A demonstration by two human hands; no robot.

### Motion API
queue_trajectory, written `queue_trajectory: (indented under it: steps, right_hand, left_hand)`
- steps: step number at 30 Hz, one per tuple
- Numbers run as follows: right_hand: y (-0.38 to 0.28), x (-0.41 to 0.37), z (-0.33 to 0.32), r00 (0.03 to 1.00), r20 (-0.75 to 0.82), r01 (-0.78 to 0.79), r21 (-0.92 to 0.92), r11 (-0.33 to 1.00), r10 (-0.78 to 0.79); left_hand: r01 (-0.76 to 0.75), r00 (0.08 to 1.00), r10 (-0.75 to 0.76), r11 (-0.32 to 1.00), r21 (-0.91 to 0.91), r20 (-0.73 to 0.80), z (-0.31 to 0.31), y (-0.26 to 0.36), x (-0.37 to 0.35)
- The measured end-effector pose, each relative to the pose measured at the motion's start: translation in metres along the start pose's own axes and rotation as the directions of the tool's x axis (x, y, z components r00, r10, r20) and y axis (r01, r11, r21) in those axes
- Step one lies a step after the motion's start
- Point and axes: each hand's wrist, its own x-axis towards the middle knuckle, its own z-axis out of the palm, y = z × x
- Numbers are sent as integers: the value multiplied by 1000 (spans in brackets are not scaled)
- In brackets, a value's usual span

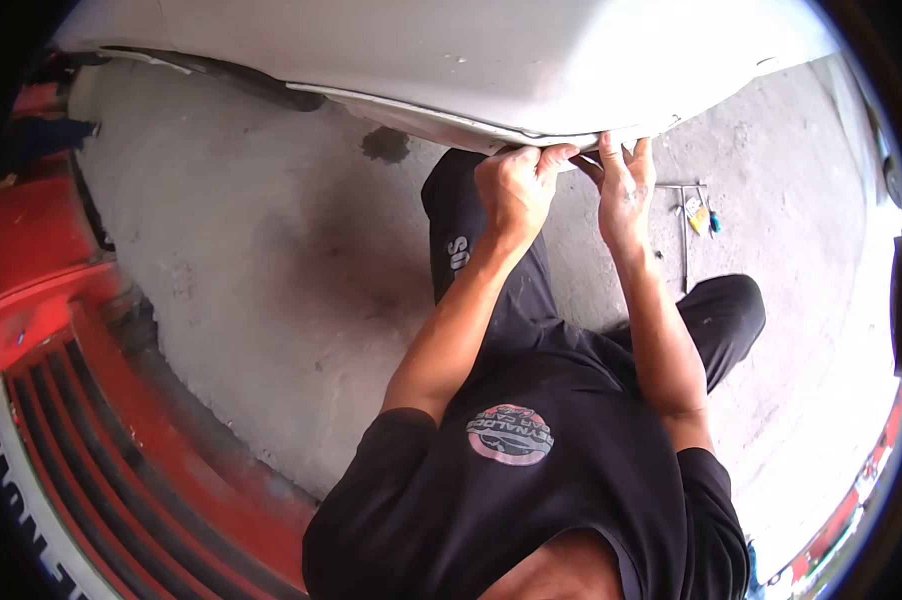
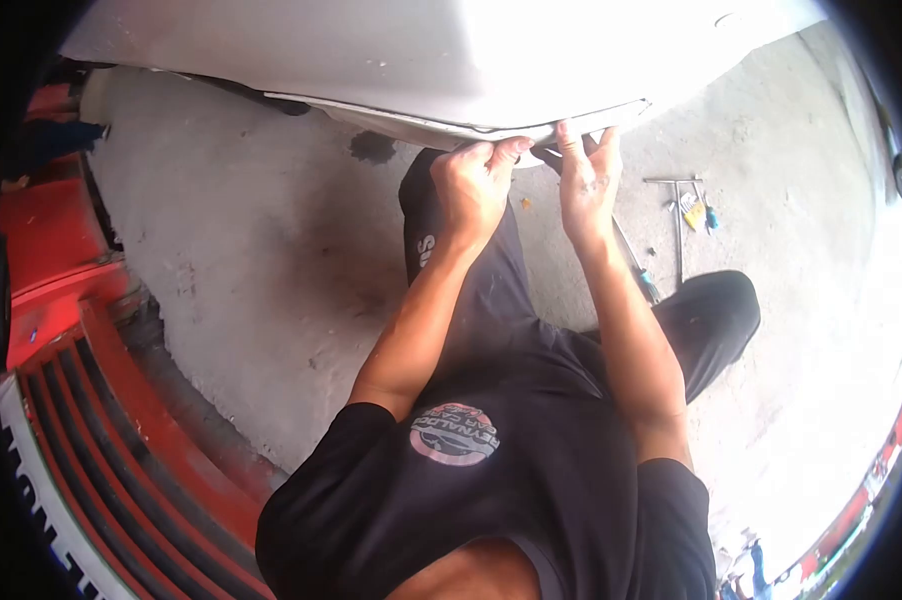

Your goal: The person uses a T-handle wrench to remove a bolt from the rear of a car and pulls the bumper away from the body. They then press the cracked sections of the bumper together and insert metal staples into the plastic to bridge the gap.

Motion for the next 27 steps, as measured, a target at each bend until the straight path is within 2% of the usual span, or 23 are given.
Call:
queue_trajectory:
  steps: [3,5,6,10,11,13,15,17,21,23,25,27]
  right_hand:
    - [5,1,-6,1000,14,-10,27,1000,10]
    - [4,4,-12,997,65,-48,100,994,42]
    - [5,4,-14,996,55,-70,78,994,66]
    - [-2,2,-8,998,45,-48,38,998,47]
    - [-4,1,-8,997,51,-57,35,998,56]
    - [-4,-2,-8,997,48,-62,31,998,60]
    - [-1,-2,-7,998,14,-70,46,996,69]
    - [-4,-7,-1,998,0,-66,35,997,66]
    - [-6,-15,4,997,18,-76,-7,997,76]
    - [-5,-15,8,996,17,-89,21,996,89]
    - [1,-12,7,995,17,-98,145,985,96]
    - [4,-9,5,995,29,-103,171,980,99]
  left_hand:
    - [-4,1000,4,999,-36,6,-2,-14,-1]
    - [148,967,-128,986,-77,220,-14,-20,0]
    - [220,952,-159,951,-219,263,-18,-30,-3]
    - [123,987,-152,933,-339,-60,-37,-42,-16]
    - [129,987,-155,930,-345,-49,-41,-38,-18]
    - [12,995,-37,966,-259,-91,-48,-29,-14]
    - [-91,995,83,974,-206,-50,-42,-31,-10]
    - [-185,980,162,957,-223,-117,-34,-39,-1]
    - [-194,979,177,959,-207,-98,-36,-38,4]
    - [-231,970,206,948,-221,-131,-35,-41,8]
    - [-240,968,217,947,-215,-123,-34,-45,7]
    - [-238,970,222,948,-212,-97,-33,-53,6]
